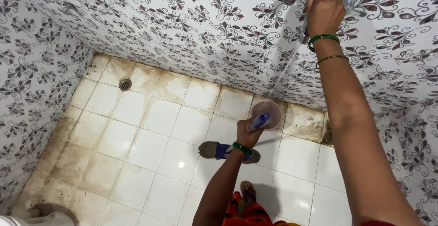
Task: The person mops a tiled floor in a bathroom by dipping a mop into a bucket of water and repeatedly scrubbing the tile surfaces and corners.
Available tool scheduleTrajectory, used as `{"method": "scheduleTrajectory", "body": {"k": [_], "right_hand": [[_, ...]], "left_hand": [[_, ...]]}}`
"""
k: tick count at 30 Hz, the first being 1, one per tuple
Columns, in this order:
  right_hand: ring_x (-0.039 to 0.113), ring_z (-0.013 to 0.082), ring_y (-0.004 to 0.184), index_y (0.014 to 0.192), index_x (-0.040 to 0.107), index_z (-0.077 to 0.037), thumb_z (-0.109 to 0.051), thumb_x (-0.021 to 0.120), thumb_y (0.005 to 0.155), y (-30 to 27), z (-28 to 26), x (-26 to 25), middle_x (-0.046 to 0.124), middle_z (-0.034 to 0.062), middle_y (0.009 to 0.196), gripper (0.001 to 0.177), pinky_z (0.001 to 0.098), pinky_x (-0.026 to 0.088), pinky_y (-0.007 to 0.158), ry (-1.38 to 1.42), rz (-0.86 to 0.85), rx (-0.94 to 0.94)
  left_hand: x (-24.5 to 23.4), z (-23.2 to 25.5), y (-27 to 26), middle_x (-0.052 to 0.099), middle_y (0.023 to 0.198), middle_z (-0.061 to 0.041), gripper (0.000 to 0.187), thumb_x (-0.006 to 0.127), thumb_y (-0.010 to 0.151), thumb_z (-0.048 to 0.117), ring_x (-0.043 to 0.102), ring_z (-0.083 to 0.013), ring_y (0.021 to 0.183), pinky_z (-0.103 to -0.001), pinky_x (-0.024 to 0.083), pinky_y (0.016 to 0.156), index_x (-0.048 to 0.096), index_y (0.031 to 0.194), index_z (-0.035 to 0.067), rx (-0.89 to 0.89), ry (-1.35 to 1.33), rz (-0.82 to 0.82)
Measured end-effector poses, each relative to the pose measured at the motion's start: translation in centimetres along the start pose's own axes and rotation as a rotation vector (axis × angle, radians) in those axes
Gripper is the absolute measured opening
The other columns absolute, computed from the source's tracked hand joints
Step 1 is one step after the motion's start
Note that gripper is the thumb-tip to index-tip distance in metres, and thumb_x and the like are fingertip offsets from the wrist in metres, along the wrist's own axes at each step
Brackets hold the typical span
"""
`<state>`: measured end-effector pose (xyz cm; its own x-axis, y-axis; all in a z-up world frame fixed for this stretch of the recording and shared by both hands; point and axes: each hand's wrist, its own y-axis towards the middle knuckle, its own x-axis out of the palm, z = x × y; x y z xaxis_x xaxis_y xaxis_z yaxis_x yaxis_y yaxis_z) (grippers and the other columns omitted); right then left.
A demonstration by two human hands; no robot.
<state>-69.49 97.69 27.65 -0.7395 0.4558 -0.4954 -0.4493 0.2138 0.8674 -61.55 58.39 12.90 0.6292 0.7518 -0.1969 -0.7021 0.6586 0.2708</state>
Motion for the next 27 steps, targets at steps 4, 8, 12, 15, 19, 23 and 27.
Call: {"method": "scheduleTrajectory", "body": {"k": [4, 8, 12, 15, 19, 23, 27], "right_hand": [[0.061, 0.0279, 0.091, 0.090, 0.074, -0.002, -0.018, 0.081, 0.095, -0.1, 0.0, -0.2, 0.056, 0.0096, 0.100, 0.018, 0.0418, 0.053, 0.067, -0.007, -0.003, -0.009], [0.061, 0.0285, 0.090, 0.093, 0.074, -0.001, -0.017, 0.081, 0.095, 0.0, 0.0, -0.4, 0.057, 0.0106, 0.101, 0.017, 0.0412, 0.053, 0.067, 0.015, -0.004, -0.006], [0.060, 0.0280, 0.089, 0.098, 0.076, -0.002, -0.016, 0.081, 0.095, 0.1, 0.0, -0.5, 0.056, 0.0101, 0.099, 0.016, 0.0417, 0.053, 0.067, 0.034, -0.007, 0.015], [0.061, 0.0277, 0.088, 0.100, 0.077, -0.002, -0.016, 0.081, 0.095, 0.2, -0.1, -0.6, 0.056, 0.0102, 0.099, 0.016, 0.0419, 0.052, 0.067, 0.030, -0.008, 0.027], [0.061, 0.0272, 0.087, 0.102, 0.077, -0.002, -0.016, 0.080, 0.096, 0.1, 0.0, -0.7, 0.056, 0.0108, 0.100, 0.016, 0.0414, 0.053, 0.067, 0.022, -0.001, 0.027], [0.061, 0.0267, 0.087, 0.105, 0.077, -0.001, -0.015, 0.079, 0.096, 0.1, 0.0, -0.7, 0.056, 0.0108, 0.101, 0.017, 0.0407, 0.053, 0.067, 0.038, -0.006, 0.034], [0.061, 0.0264, 0.087, 0.107, 0.078, -0.003, -0.017, 0.080, 0.095, 0.1, -0.2, -0.9, 0.056, 0.0101, 0.100, 0.018, 0.0409, 0.053, 0.066, 0.029, 0.007, 0.043]], "left_hand": [[-0.1, 0.0, 0.0, 0.066, 0.064, -0.013, 0.014, 0.074, 0.078, 0.015, 0.064, -0.0239, 0.054, -0.035, 0.050, 0.055, 0.071, 0.083, 0.002, 0.028, 0.019, 0.011], [-0.3, 0.1, 0.0, 0.065, 0.061, -0.012, 0.013, 0.073, 0.078, 0.014, 0.061, -0.0219, 0.052, -0.034, 0.050, 0.053, 0.072, 0.083, 0.002, -0.047, -0.015, 0.008], [-0.3, 0.1, 0.0, 0.065, 0.062, -0.011, 0.013, 0.074, 0.078, 0.014, 0.062, -0.0207, 0.052, -0.034, 0.050, 0.053, 0.072, 0.083, 0.002, -0.031, -0.004, 0.013], [-0.1, 0.0, 0.0, 0.066, 0.063, -0.012, 0.013, 0.075, 0.078, 0.014, 0.063, -0.0212, 0.053, -0.034, 0.050, 0.054, 0.071, 0.082, 0.002, -0.007, -0.011, 0.021], [0.2, -0.4, 0.0, 0.066, 0.064, -0.012, 0.014, 0.075, 0.078, 0.015, 0.065, -0.0227, 0.054, -0.034, 0.050, 0.054, 0.070, 0.081, 0.002, 0.027, -0.025, 0.019], [0.5, -0.6, 0.2, 0.067, 0.063, -0.012, 0.014, 0.075, 0.079, 0.015, 0.065, -0.0237, 0.054, -0.034, 0.050, 0.053, 0.069, 0.078, 0.002, 0.032, -0.010, 0.022], [0.9, -0.8, 0.4, 0.066, 0.064, -0.013, 0.014, 0.074, 0.078, 0.015, 0.065, -0.0245, 0.055, -0.035, 0.050, 0.053, 0.069, 0.078, 0.002, 0.041, -0.010, 0.020]]}}
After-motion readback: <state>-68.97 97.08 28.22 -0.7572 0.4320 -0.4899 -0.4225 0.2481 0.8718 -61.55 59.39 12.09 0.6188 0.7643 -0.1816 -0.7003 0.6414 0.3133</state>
